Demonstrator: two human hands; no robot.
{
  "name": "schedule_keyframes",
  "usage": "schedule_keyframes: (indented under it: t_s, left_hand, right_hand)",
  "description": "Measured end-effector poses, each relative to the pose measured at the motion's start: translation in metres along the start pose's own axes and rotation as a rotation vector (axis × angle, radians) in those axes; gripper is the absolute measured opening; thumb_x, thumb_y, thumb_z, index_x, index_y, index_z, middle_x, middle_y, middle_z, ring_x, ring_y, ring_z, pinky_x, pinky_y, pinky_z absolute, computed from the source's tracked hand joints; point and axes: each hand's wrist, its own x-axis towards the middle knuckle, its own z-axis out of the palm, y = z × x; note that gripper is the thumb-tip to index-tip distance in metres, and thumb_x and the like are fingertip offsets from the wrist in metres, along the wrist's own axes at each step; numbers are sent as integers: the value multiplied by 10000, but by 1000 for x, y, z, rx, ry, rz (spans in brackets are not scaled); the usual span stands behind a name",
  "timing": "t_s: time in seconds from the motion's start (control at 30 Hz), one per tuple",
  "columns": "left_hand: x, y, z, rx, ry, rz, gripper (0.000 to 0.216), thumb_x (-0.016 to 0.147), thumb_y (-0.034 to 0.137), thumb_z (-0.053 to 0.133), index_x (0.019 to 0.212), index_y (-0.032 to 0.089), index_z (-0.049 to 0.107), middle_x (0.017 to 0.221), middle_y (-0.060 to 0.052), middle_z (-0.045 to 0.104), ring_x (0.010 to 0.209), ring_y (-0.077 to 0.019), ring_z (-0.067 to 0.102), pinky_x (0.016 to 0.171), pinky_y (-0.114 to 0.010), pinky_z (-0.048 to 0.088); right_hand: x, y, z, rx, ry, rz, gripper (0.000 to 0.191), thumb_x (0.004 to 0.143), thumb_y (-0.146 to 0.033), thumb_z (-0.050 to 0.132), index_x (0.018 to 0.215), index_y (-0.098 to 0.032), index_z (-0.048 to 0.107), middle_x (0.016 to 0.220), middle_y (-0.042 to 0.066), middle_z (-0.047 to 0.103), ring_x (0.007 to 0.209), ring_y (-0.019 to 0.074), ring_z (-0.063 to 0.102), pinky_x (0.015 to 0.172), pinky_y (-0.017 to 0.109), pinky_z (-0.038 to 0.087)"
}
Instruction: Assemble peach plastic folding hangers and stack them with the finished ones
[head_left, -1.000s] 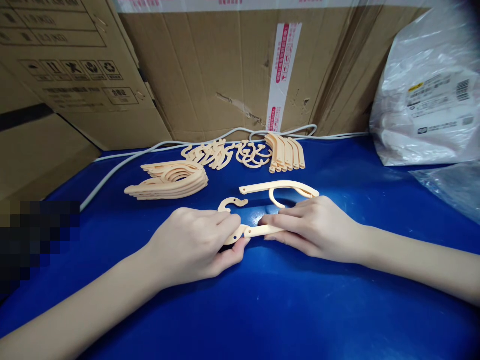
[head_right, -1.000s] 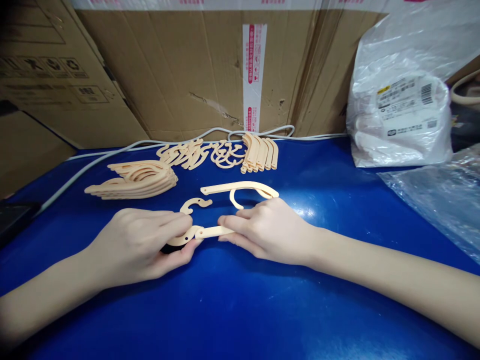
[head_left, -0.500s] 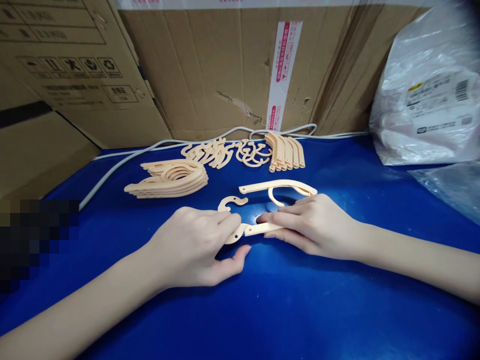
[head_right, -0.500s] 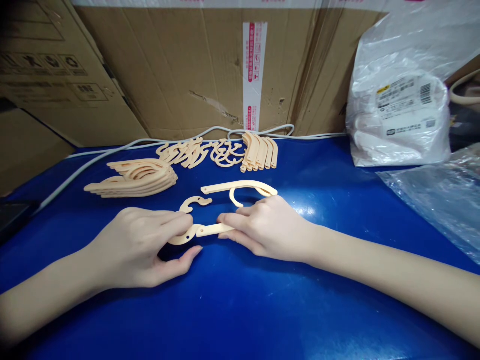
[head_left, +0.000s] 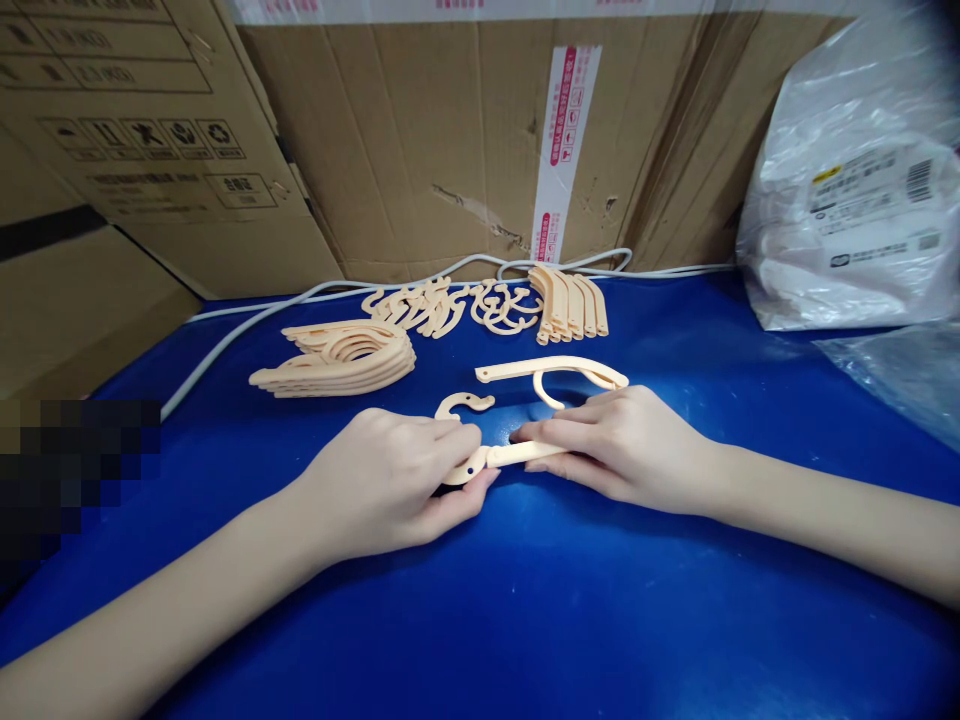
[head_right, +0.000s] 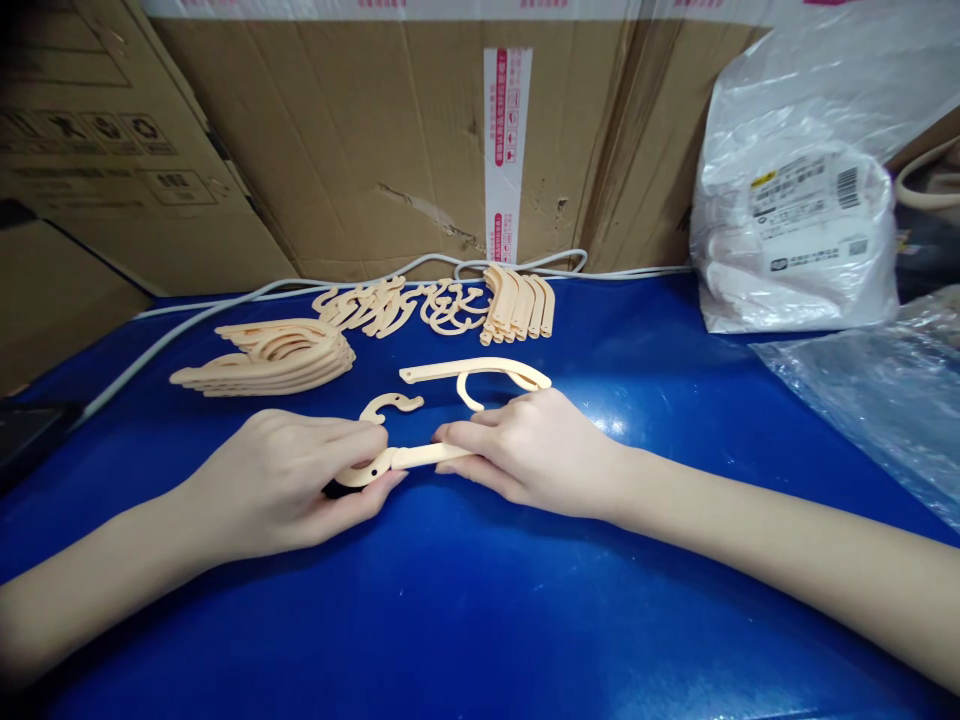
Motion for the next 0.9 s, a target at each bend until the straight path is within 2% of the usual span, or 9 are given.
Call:
schedule_keyframes:
  t_s: [0.2, 0.37, 0.47, 0.73, 0.9]
  left_hand:
    - [-1, 0, -3, -6, -21, 31, 308, 983, 256, 465, 680, 209, 435, 557, 61, 528, 451, -99, 511, 455, -278, 256]
    - [-2, 9, -2, 75, -17, -105, 297, 988, 281, 446, 706, 201, 497, 530, 41, 562, 420, -130, 529, 434, -283, 215]
    - [-2, 12, -2, 91, -5, -130, 299, 984, 288, 445, 702, 202, 494, 524, 38, 565, 414, -136, 526, 433, -279, 197]
    - [-4, 3, -4, -54, -47, 20, 341, 977, 288, 488, 653, 202, 427, 542, 68, 525, 446, -93, 497, 459, -272, 232]
    - [-4, 8, -4, 50, -18, -84, 324, 1000, 293, 435, 692, 203, 479, 532, 43, 561, 443, -122, 532, 449, -272, 217]
  right_hand:
    - [1, -1, 0, -5, 12, -5, 295, 1045, -338, 471, 1166, -207, 706, 922, 29, 794, 686, 155, 727, 609, 263, 461]
    - [2, -3, 0, -16, 21, 27, 285, 1040, -316, 481, 1166, -185, 701, 884, 29, 789, 681, 160, 724, 601, 265, 455]
    - [2, -4, -1, -11, 13, 25, 290, 1042, -321, 478, 1178, -185, 695, 882, 29, 788, 677, 153, 721, 605, 259, 458]
    - [2, -5, -2, -17, 27, -83, 309, 1054, -323, 452, 1169, -175, 698, 852, 33, 781, 667, 143, 713, 619, 253, 480]
    - [3, -4, -1, -20, 43, -29, 301, 1049, -318, 463, 1179, -176, 695, 901, 38, 788, 702, 157, 733, 631, 259, 502]
